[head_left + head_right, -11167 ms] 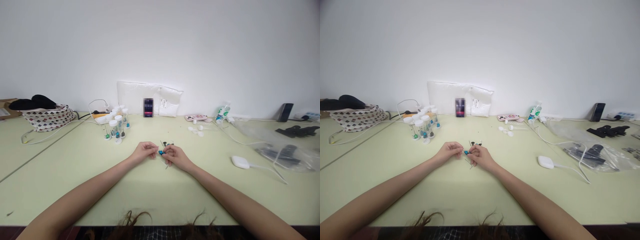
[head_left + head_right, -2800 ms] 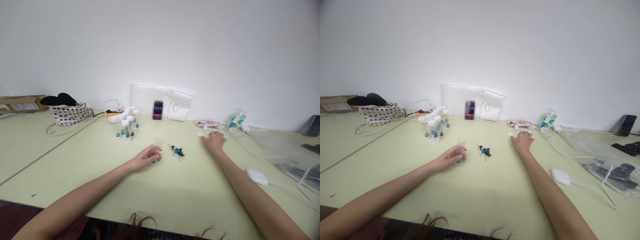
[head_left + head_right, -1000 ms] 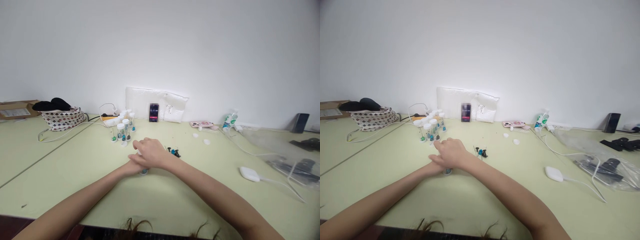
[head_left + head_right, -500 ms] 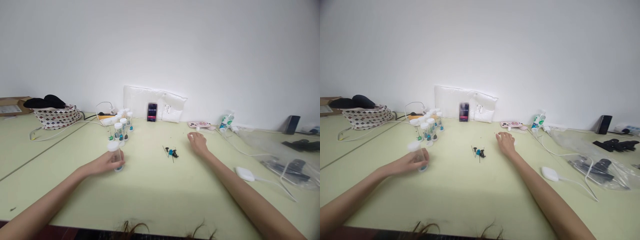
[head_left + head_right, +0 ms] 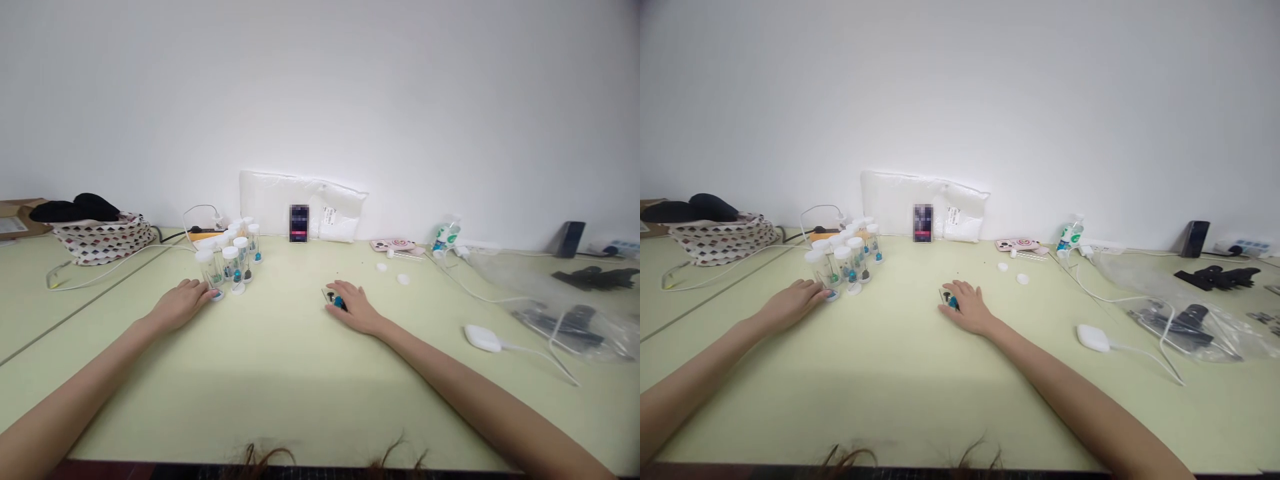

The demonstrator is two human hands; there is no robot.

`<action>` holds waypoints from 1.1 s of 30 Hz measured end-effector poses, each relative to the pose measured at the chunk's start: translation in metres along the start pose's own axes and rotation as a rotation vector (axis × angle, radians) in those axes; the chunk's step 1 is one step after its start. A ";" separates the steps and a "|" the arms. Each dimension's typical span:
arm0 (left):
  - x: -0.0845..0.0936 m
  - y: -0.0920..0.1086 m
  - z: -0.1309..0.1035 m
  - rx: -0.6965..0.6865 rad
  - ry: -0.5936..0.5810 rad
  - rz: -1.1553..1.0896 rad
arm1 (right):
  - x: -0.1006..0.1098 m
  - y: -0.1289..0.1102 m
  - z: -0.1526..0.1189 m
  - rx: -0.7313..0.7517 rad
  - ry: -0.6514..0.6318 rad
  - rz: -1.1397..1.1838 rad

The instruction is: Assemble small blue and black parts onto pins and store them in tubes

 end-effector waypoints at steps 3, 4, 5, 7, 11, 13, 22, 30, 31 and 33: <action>-0.005 0.002 0.001 0.041 -0.011 0.121 | -0.012 -0.012 0.006 0.044 -0.041 -0.016; -0.007 0.004 0.000 0.067 -0.026 0.156 | -0.016 -0.016 0.008 0.058 -0.044 -0.020; -0.008 0.007 -0.001 0.093 -0.047 0.180 | -0.018 -0.020 0.010 0.076 -0.038 -0.023; -0.013 0.021 -0.006 0.130 -0.121 0.181 | -0.021 -0.030 0.014 0.122 -0.022 -0.018; -0.013 0.091 -0.013 -0.127 -0.118 -0.036 | -0.022 -0.050 0.017 0.232 -0.017 0.116; -0.011 0.129 -0.013 -0.287 -0.088 -0.200 | -0.018 -0.048 0.018 0.211 0.018 0.267; -0.044 0.210 0.031 -0.530 -0.091 -0.556 | -0.012 0.005 0.023 0.014 0.148 0.605; -0.048 0.203 0.036 -0.529 0.006 -0.663 | -0.007 -0.008 0.018 0.067 0.086 0.616; -0.048 0.202 0.035 -0.529 0.010 -0.662 | -0.005 -0.010 0.017 0.086 0.073 0.600; -0.049 0.201 0.035 -0.534 0.009 -0.655 | -0.003 -0.017 0.014 0.151 0.048 0.543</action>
Point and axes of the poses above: each hand's wrist, its own z-axis towards the middle knuckle, its own x-axis out of the back of the hand, y = z × x, the point moved 6 cm from there along z, towards the middle knuckle, and after that the axes turned 1 degree about -x, right-handed, at the moved point
